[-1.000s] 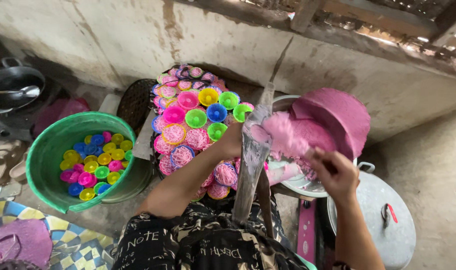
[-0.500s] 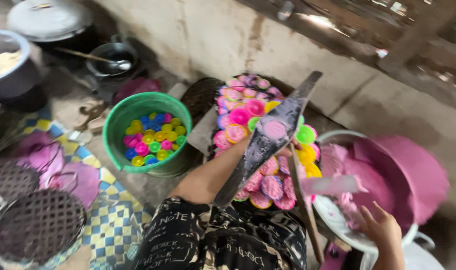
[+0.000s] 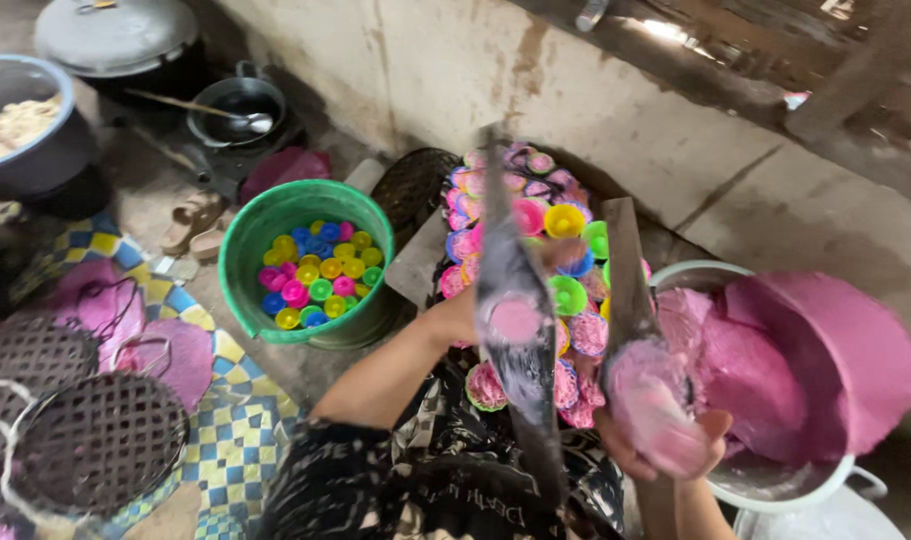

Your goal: The person sits on the floor and presses pink wax paste into a wooden hand mold, using a metal tube to compact it. They scrape excess paste with a stick, extrude the molded piece onto a plastic cup on a tray, and repeat the cycle for successive cups.

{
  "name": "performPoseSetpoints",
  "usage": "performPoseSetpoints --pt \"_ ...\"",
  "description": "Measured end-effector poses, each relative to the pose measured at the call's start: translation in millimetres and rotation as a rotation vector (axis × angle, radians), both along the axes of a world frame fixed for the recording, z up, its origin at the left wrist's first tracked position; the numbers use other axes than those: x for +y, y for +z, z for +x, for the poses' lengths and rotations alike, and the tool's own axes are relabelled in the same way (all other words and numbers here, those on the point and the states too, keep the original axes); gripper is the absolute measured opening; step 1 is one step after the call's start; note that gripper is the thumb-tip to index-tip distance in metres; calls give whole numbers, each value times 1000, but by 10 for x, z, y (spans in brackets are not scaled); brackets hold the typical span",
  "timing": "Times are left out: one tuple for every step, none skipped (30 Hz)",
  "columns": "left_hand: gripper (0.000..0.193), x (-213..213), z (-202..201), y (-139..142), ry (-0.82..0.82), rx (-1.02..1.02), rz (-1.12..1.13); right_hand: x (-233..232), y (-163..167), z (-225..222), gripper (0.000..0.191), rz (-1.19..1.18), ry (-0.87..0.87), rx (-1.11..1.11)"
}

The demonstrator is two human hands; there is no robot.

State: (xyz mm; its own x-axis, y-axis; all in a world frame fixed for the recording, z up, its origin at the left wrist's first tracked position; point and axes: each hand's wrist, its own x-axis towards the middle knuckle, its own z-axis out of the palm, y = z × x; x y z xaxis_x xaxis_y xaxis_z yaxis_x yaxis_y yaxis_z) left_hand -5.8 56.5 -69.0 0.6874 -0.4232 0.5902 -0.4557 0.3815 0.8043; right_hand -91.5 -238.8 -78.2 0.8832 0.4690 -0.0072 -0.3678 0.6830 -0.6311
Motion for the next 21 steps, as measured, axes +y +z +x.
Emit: performPoseSetpoints --pt "63 52 -28 -48 55 -148 130 -1 54 42 72 -13 -11 -19" --pt "51 78 -45 -108 113 -292 258 0 98 94 72 -23 -15 -33" --pt "48 84 -52 -179 83 -197 258 2 128 141 73 -34 -14 -50" --pt "45 80 -50 -252 54 -102 259 12 146 197 73 -42 11 -60" --pt "42 73 -50 -325 27 -6 263 31 151 240 74 -44 41 -75" --pt "42 61 -48 -395 75 -65 281 50 153 284 72 -45 102 -89" --pt "42 46 -35 -454 125 -129 298 78 142 309 71 -80 74 -90" --pt "43 36 -25 -505 176 -191 314 112 126 332 70 -115 48 -90" --pt "43 29 -21 -547 203 -203 371 140 112 342 69 -149 22 -88" --pt "43 21 -20 -578 230 -214 427 164 101 351 70 -157 36 -54" --pt "44 9 -21 -601 259 -226 482 186 93 359 70 -167 51 -19" --pt "48 0 -26 -614 265 -273 467 201 92 364 71 -178 66 17" --pt "52 -8 -31 -619 270 -321 452 212 98 373 71 -179 40 26" --pt "55 -13 -37 -616 274 -369 437 217 112 379 71 -181 14 35" --pt "54 -16 -42 -606 292 -374 456 215 135 389 71 -183 -11 45" --pt "52 -15 -46 -589 311 -379 476 209 165 397 71 -164 2 -33" --pt "50 -11 -47 -564 331 -385 497 196 203 404 72 -144 15 -112" --pt "50 -2 -47 -534 381 -401 547 186 244 417 74 -123 31 -192" --pt "49 14 -40 -496 432 -419 598 175 287 414 82 -221 -59 -265" --pt "49 23 -26 -452 485 -437 646 152 338 401 94 -320 -148 -340" --pt "45 29 -18 -407 523 -437 644 140 386 391 109 -419 -237 -415"
